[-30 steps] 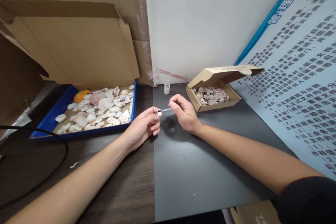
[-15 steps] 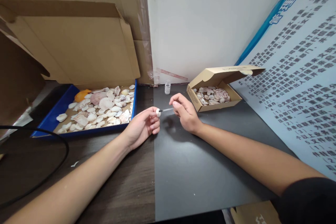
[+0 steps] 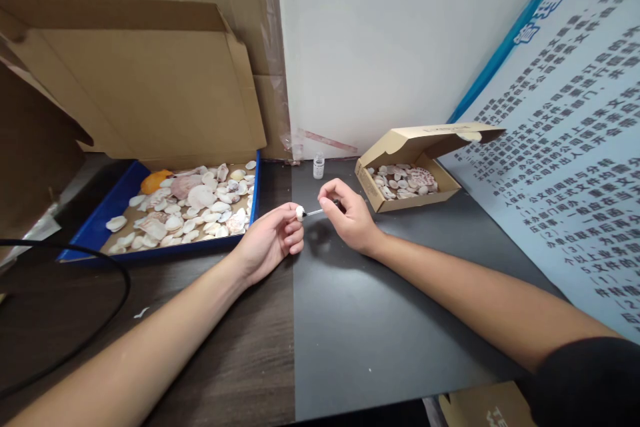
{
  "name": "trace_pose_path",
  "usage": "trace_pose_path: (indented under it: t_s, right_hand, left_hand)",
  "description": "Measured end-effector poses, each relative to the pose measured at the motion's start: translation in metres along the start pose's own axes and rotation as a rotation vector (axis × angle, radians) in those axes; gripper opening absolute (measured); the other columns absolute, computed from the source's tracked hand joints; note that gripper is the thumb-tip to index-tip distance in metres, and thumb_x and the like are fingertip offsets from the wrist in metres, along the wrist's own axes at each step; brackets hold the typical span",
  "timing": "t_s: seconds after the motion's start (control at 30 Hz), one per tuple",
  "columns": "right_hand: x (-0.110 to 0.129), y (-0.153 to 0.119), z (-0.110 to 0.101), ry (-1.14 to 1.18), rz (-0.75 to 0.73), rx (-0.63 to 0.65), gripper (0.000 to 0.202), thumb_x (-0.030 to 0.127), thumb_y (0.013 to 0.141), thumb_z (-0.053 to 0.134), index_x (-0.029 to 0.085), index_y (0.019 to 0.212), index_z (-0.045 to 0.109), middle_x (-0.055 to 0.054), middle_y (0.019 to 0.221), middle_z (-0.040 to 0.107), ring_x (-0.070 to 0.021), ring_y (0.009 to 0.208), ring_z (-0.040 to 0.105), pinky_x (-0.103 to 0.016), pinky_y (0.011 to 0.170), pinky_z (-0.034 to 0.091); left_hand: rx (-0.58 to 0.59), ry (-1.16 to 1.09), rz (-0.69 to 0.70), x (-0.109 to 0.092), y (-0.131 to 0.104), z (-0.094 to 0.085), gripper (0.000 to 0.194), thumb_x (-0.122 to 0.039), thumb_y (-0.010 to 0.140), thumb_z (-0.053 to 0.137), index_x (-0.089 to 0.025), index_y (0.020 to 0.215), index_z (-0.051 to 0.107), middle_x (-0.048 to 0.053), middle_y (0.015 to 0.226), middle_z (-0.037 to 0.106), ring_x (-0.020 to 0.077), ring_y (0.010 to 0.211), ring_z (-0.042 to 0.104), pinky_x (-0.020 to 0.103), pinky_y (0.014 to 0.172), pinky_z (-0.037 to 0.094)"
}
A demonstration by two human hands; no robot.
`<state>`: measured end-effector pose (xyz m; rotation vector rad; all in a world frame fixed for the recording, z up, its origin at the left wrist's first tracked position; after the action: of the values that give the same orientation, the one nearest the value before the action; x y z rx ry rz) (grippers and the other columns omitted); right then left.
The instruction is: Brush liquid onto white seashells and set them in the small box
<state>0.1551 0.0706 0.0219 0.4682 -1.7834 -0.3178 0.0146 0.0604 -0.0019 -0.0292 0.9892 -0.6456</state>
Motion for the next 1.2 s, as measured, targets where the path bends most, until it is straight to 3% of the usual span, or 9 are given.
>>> trace_pose_path:
  t_s: [0.1, 0.23, 0.4, 0.57, 0.73, 0.9, 1.1, 1.2]
  right_hand:
    - [0.0002, -0.0002, -0.0013, -0.007, 0.009, -0.020, 0.008, 0.026, 0.090, 0.053, 0.021, 0.085, 0.049, 0.004, 0.072, 0.048, -0.0120, 0.063, 0.045, -0.026, 0.060, 0.035]
    - [-0.0008, -0.0009, -0.0011, 0.049, 0.001, -0.007, 0.016, 0.033, 0.098, 0.044, 0.021, 0.089, 0.051, 0.004, 0.071, 0.045, -0.0120, 0.062, 0.042, -0.027, 0.061, 0.035]
    - [-0.0003, -0.0002, -0.0017, -0.018, -0.004, -0.032, 0.010, 0.029, 0.092, 0.053, 0.021, 0.086, 0.049, 0.002, 0.075, 0.049, -0.0134, 0.068, 0.048, -0.027, 0.062, 0.037]
    - [-0.0009, -0.0008, -0.0011, 0.053, -0.007, -0.012, 0.016, 0.033, 0.098, 0.044, 0.021, 0.090, 0.051, 0.002, 0.075, 0.048, -0.0123, 0.065, 0.044, -0.027, 0.063, 0.036]
    - [0.0007, -0.0008, -0.0011, -0.003, -0.020, -0.016, 0.010, 0.027, 0.093, 0.053, 0.021, 0.086, 0.049, 0.003, 0.074, 0.048, -0.0124, 0.066, 0.046, -0.027, 0.062, 0.036]
    - [-0.0017, -0.0011, -0.0011, 0.035, 0.002, -0.011, 0.017, 0.034, 0.099, 0.042, 0.021, 0.090, 0.051, 0.003, 0.071, 0.045, -0.0123, 0.062, 0.042, -0.027, 0.061, 0.035]
    - [0.0010, 0.0004, -0.0010, -0.015, -0.012, -0.018, 0.010, 0.028, 0.092, 0.053, 0.021, 0.086, 0.048, 0.003, 0.074, 0.049, -0.0129, 0.066, 0.046, -0.027, 0.062, 0.036]
    - [-0.0011, -0.0002, -0.0012, 0.015, 0.006, -0.013, 0.015, 0.034, 0.096, 0.047, 0.021, 0.089, 0.050, 0.002, 0.073, 0.047, -0.0129, 0.064, 0.044, -0.027, 0.061, 0.035]
  left_hand:
    - [0.005, -0.002, 0.002, -0.0005, -0.0002, 0.0001, 0.011, -0.015, 0.086, 0.054, -0.017, 0.076, 0.048, -0.005, 0.060, 0.032, 0.0068, 0.047, 0.032, 0.019, 0.044, 0.035]
    - [0.009, -0.002, 0.001, -0.0007, -0.0001, 0.0001, 0.011, -0.014, 0.084, 0.056, -0.017, 0.076, 0.048, -0.006, 0.061, 0.032, 0.0067, 0.047, 0.032, 0.019, 0.044, 0.035]
    - [0.014, 0.007, 0.005, -0.0009, -0.0004, 0.0007, 0.010, -0.015, 0.084, 0.056, -0.017, 0.076, 0.049, -0.005, 0.060, 0.032, 0.0069, 0.048, 0.033, 0.019, 0.045, 0.035]
    - [0.008, 0.008, 0.002, -0.0004, -0.0004, 0.0000, 0.011, -0.014, 0.084, 0.056, -0.017, 0.076, 0.048, -0.006, 0.060, 0.031, 0.0067, 0.048, 0.032, 0.019, 0.045, 0.034]
    - [0.014, 0.026, 0.008, -0.0009, -0.0009, 0.0003, 0.010, -0.015, 0.083, 0.057, -0.017, 0.077, 0.050, -0.006, 0.061, 0.032, 0.0068, 0.048, 0.033, 0.019, 0.045, 0.035]
    - [0.008, 0.025, 0.011, -0.0014, -0.0011, 0.0007, 0.012, -0.014, 0.083, 0.058, -0.017, 0.076, 0.048, -0.006, 0.062, 0.032, 0.0066, 0.048, 0.032, 0.019, 0.045, 0.034]
    - [0.018, 0.037, 0.012, -0.0013, -0.0009, 0.0013, 0.011, -0.015, 0.083, 0.058, -0.017, 0.076, 0.050, -0.006, 0.061, 0.032, 0.0068, 0.048, 0.032, 0.019, 0.045, 0.035]
    - [0.022, 0.034, 0.014, -0.0010, -0.0005, 0.0005, 0.010, -0.015, 0.082, 0.059, -0.017, 0.077, 0.051, -0.006, 0.061, 0.033, 0.0068, 0.048, 0.033, 0.019, 0.045, 0.035]
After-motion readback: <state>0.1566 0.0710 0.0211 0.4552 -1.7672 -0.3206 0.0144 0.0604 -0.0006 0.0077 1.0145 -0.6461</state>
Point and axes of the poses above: each hand's wrist, its own y-axis towards the middle knuckle, its own z-axis out of the palm, x = y × z, the point moved 6 cm from there along y, towards the middle knuckle
